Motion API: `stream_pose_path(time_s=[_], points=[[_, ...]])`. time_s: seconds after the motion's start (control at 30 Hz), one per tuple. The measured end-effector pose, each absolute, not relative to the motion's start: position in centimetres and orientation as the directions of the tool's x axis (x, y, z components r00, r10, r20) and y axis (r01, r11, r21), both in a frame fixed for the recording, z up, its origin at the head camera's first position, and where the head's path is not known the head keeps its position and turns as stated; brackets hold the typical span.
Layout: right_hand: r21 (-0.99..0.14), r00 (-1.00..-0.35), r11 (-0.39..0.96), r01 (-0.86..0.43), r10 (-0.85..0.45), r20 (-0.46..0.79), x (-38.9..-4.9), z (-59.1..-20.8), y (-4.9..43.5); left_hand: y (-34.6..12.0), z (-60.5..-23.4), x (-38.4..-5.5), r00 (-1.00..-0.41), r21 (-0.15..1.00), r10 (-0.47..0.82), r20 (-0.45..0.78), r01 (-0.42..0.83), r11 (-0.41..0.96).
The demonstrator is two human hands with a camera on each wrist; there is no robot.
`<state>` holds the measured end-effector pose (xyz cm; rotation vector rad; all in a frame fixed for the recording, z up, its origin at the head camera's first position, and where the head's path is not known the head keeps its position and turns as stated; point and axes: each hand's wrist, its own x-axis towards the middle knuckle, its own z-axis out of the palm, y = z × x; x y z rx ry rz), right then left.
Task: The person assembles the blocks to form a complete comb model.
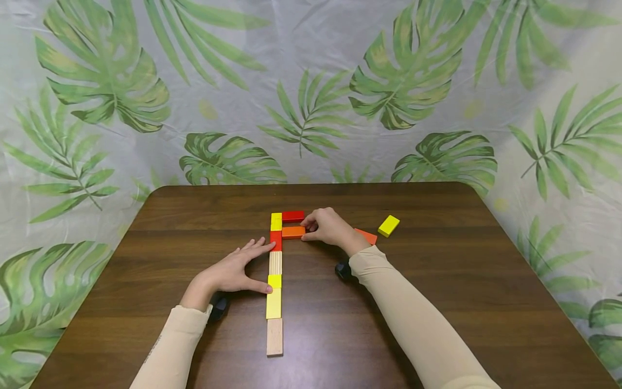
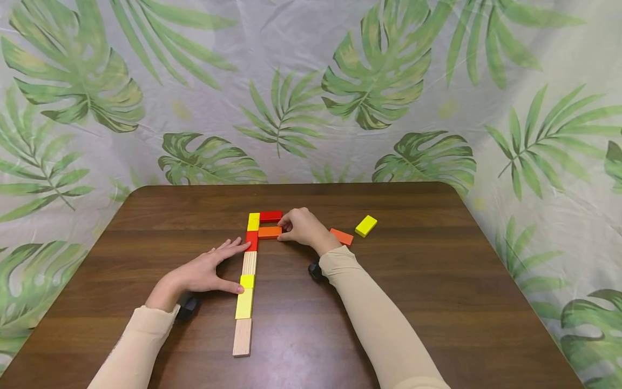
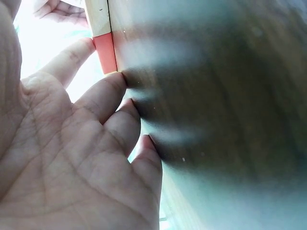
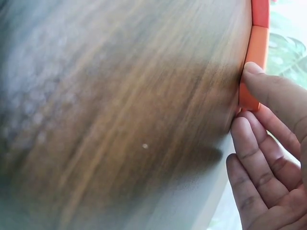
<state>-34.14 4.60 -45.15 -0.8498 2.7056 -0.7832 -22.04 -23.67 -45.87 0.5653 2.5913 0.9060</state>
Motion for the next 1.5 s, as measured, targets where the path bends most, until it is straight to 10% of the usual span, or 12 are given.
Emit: stream_pose_path(time_s=[1.5], points=[[-0.501,-0.829,0.747,-0.437,-0.551,-0.099,-33.4,-42.3,12.8,-23.5,-45.9,-22.0,-0.866,0.637,0.463,-0.188,0.251,0.729]])
